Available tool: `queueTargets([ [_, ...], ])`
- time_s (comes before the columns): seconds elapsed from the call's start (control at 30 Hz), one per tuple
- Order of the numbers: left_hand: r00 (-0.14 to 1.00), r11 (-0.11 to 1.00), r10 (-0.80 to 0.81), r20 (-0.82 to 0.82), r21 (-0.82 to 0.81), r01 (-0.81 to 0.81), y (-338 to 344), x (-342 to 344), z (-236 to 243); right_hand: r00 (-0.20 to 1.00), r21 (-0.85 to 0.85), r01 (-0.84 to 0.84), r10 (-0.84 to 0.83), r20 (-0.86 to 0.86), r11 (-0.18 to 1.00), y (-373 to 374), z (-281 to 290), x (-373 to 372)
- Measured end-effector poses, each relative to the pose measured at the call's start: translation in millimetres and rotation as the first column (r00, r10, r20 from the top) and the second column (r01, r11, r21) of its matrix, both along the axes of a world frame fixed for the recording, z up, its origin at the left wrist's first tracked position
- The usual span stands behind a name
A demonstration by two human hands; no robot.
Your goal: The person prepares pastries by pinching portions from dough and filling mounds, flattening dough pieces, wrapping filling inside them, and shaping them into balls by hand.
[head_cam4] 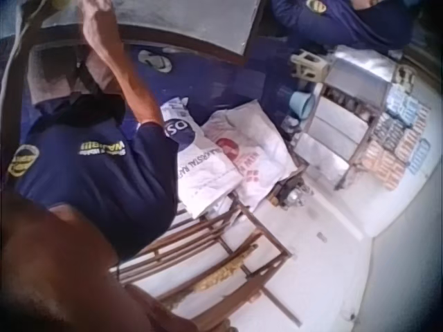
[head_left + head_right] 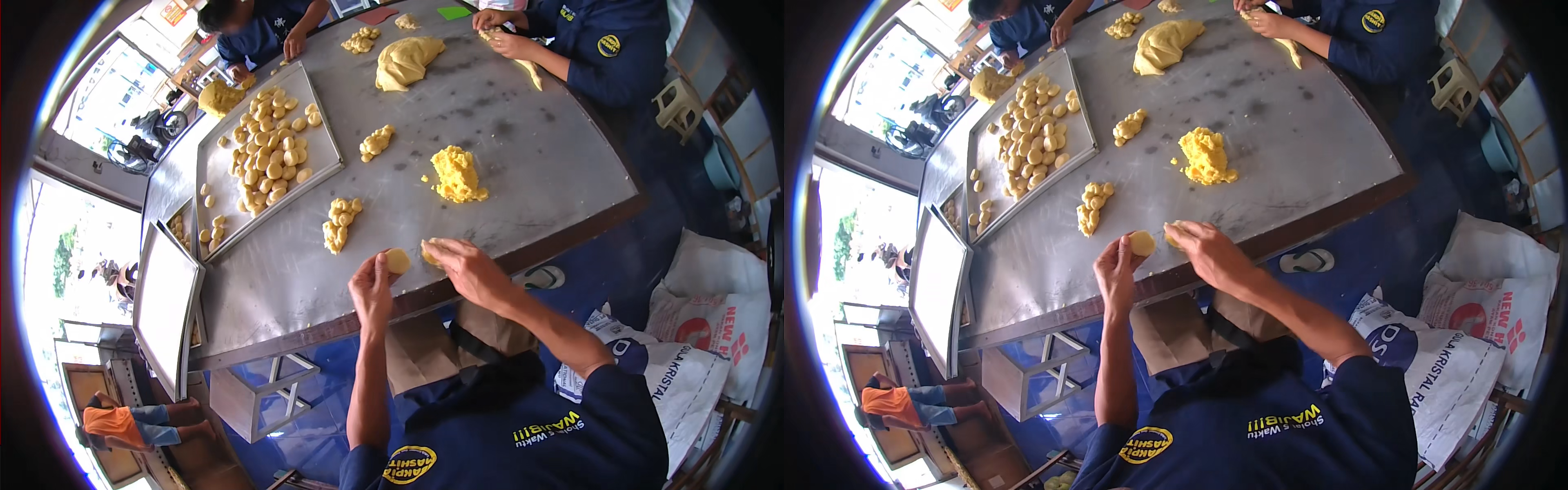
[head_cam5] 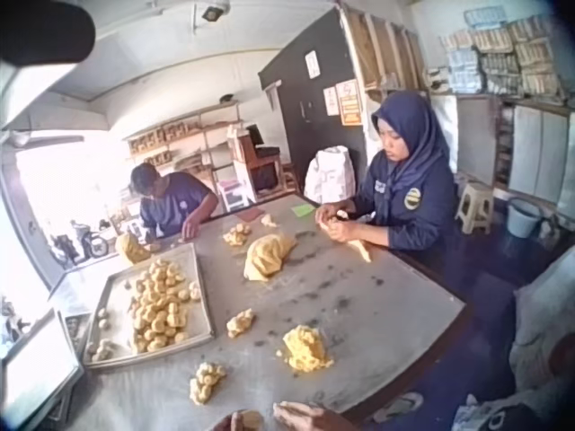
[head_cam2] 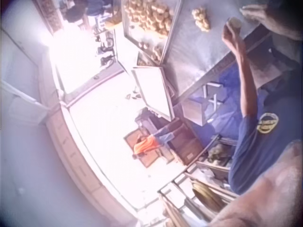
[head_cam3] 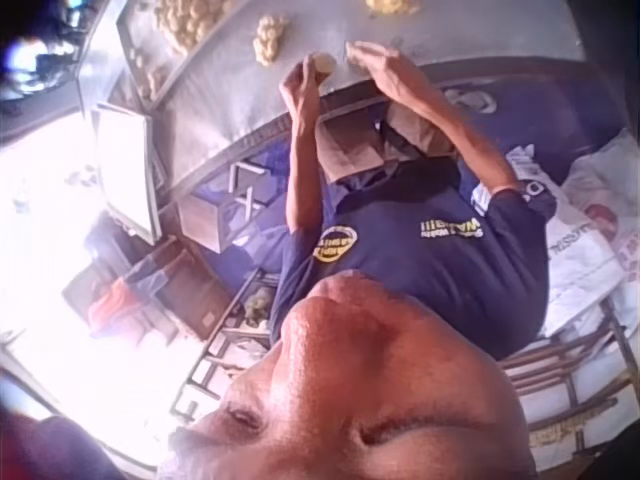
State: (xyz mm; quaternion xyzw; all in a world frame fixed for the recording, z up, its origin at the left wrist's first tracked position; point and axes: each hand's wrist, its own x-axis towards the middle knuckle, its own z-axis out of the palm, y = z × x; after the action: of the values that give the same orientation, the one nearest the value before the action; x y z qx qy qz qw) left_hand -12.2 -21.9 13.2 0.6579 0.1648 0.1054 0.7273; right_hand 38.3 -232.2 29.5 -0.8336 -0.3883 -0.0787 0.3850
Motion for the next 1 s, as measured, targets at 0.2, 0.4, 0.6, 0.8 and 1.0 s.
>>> queueTargets([
  [0.2, 0.990, 0.956, -0.140, -0.001, 0.262, 0.135, -34.7, 19.9, 7.2, 0.983, 0.082, 0.156, -0.147, -0.114, 0.984, 17.7, 14.8, -4.0],
  [0.4, 0.986, 0.671, -0.165, 0.017, 0.734, 0.099, -20.9, 34.0, -6.2, 0.999, 0.217, 0.054, -0.054, -0.005, 0.975, 39.2, 12.0, -3.8],
  [0.6, 0.998, 0.715, -0.055, -0.008, 0.698, 0.045, -32.5, 24.8, -3.1, 0.967, 0.132, 0.164, -0.133, -0.218, 0.978, 45.3, 13.9, -9.2],
  [0.8, 0.977, 0.811, -0.215, 0.013, 0.559, 0.171, -21.2, 25.7, 0.7, 0.889, 0.208, 0.144, -0.035, -0.456, 0.967, 38.9, 26.7, 13.2],
  [1.0, 0.949, 0.778, -0.309, 0.062, 0.590, 0.215, -27.3, 25.3, -3.1, 0.931, 0.000, -0.003, 0.003, -0.366, 1.000, 29.9, 10.6, 47.4],
])
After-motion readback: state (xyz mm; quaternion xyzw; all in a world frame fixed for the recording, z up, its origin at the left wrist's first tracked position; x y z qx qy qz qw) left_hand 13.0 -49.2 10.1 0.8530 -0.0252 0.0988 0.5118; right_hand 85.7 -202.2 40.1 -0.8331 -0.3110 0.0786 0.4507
